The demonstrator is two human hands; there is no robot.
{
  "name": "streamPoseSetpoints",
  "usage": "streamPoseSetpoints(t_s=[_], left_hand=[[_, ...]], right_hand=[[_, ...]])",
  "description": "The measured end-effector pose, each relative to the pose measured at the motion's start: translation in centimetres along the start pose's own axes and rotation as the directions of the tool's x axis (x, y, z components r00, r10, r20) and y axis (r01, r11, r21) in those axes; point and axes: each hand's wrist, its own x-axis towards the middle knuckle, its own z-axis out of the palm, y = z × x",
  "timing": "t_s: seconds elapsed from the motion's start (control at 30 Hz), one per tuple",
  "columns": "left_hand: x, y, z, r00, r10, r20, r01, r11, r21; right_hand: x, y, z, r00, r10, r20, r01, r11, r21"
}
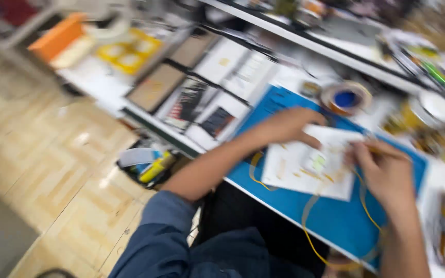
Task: Soldering electronic components onto a white prototyping board on a repair bench.
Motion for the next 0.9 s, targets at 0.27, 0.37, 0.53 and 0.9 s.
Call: streamPoseSetpoints(t_s=[0.27, 0.37, 0.53, 0.9], left_hand=[[-1.5, 9.3, -5.9, 0.930, -0.367, 0.000, 0.363, 0.922, 0.134], [-1.7, 10.8, -6.4, 0.925, -0.379, 0.011, 0.374, 0.917, 0.139], [-1.7, 11.0, -6.4, 0.934, -0.358, 0.013, 0.352, 0.924, 0.148], [-1.8, 11.5, -6.6, 0.945, -0.326, 0.010, 0.321, 0.933, 0.163]], right_hand=[[-0.8, -7.2, -1.7, 0.982, -0.185, -0.041, 0.187, 0.909, 0.372], [-0.4, -7.4, -2.9, 0.991, -0.075, 0.108, 0.004, 0.839, 0.544], [-0.6, -8.1, -3.4, 0.988, -0.075, 0.133, -0.010, 0.839, 0.544], [0.0, -9.3, -5.5, 0.973, -0.173, 0.155, 0.062, 0.835, 0.546]])
